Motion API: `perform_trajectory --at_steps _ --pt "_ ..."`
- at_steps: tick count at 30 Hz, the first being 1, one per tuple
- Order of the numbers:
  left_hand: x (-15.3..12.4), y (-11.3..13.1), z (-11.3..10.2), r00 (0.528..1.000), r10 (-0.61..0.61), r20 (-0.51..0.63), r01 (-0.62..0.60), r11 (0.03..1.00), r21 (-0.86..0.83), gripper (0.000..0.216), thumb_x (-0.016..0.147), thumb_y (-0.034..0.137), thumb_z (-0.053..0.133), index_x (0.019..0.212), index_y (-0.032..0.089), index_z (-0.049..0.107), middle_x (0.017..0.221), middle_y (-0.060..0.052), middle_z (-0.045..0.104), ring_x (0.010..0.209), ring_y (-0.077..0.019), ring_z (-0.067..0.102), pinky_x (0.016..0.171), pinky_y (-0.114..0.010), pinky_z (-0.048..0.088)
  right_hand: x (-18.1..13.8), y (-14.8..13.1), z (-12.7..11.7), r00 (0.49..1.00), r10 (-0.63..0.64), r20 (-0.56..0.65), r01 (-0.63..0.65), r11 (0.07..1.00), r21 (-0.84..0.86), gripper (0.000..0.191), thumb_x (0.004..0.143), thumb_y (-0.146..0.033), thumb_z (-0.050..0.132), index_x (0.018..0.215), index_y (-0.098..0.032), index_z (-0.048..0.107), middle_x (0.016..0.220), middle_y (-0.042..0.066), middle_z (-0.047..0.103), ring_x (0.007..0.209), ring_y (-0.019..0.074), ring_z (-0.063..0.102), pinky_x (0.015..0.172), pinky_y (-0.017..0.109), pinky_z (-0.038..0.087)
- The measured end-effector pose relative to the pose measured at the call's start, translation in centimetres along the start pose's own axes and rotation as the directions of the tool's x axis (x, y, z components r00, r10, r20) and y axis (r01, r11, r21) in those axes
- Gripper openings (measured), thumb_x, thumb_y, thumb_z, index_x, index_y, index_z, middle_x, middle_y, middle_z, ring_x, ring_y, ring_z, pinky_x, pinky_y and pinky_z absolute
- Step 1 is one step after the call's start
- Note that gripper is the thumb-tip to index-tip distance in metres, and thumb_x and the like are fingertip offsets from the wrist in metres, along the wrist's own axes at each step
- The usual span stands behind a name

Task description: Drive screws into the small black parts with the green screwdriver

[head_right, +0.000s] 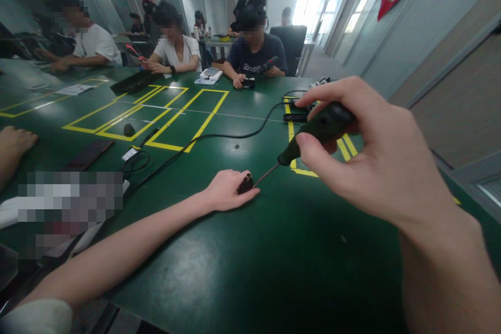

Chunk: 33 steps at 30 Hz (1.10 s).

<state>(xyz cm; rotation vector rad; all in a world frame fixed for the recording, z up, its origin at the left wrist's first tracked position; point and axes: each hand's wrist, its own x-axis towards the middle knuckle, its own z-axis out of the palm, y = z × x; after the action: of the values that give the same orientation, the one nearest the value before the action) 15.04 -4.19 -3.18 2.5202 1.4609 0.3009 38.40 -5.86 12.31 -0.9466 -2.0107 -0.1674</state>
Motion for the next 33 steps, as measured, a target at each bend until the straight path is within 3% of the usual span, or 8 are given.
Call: perform_trajectory --at_steps 6,13,19,33 --pt "0.0 0.0 0.1 1.0 0.003 -0.011 -0.003 1.0 -0.001 0.04 0.103 0.057 0.055 0.109 0.02 0.069 0.091 -0.01 0.081 0.086 -0.0291 0.078 0.076 -0.035 0.054 0.2 -0.1 0.4 0.997 0.066 -0.039 -0.069 0.996 -0.057 0.025 0.081 -0.044 0.078 0.094 -0.026 0.068 0.084 0.001 0.076 0.055 0.0128 0.063 0.052 0.028 0.051" --pt "0.0 0.0 0.1 1.0 -0.002 -0.002 0.002 1.0 -0.003 0.041 0.103 0.058 0.055 0.109 0.02 0.069 0.089 -0.009 0.08 0.086 -0.0295 0.078 0.076 -0.035 0.054 0.1 -0.5 0.4 0.999 0.043 -0.019 -0.043 0.998 0.038 0.022 0.079 -0.029 0.071 0.1 -0.027 0.066 0.086 0.0 0.074 0.062 0.0148 0.068 0.057 0.03 0.056" --pt "0.0 0.0 0.0 1.0 -0.004 -0.019 0.004 1.0 -0.01 0.044 0.104 0.061 0.052 0.107 0.02 0.068 0.09 -0.01 0.081 0.085 -0.03 0.078 0.077 -0.037 0.054 0.4 -0.5 0.4 0.996 0.05 -0.071 -0.055 0.996 -0.066 0.019 0.082 -0.04 0.076 0.084 -0.025 0.064 0.076 -0.001 0.072 0.052 0.011 0.061 0.049 0.025 0.047" --pt "0.1 -0.1 0.2 1.0 -0.003 -0.014 0.003 1.0 -0.01 0.04 0.103 0.057 0.054 0.107 0.02 0.069 0.09 -0.01 0.081 0.086 -0.0297 0.078 0.078 -0.037 0.055 0.3 -0.7 0.0 0.995 0.071 -0.066 -0.076 0.994 -0.078 0.027 0.083 -0.045 0.079 0.079 -0.025 0.062 0.069 -0.001 0.069 0.053 0.0119 0.058 0.051 0.026 0.049"
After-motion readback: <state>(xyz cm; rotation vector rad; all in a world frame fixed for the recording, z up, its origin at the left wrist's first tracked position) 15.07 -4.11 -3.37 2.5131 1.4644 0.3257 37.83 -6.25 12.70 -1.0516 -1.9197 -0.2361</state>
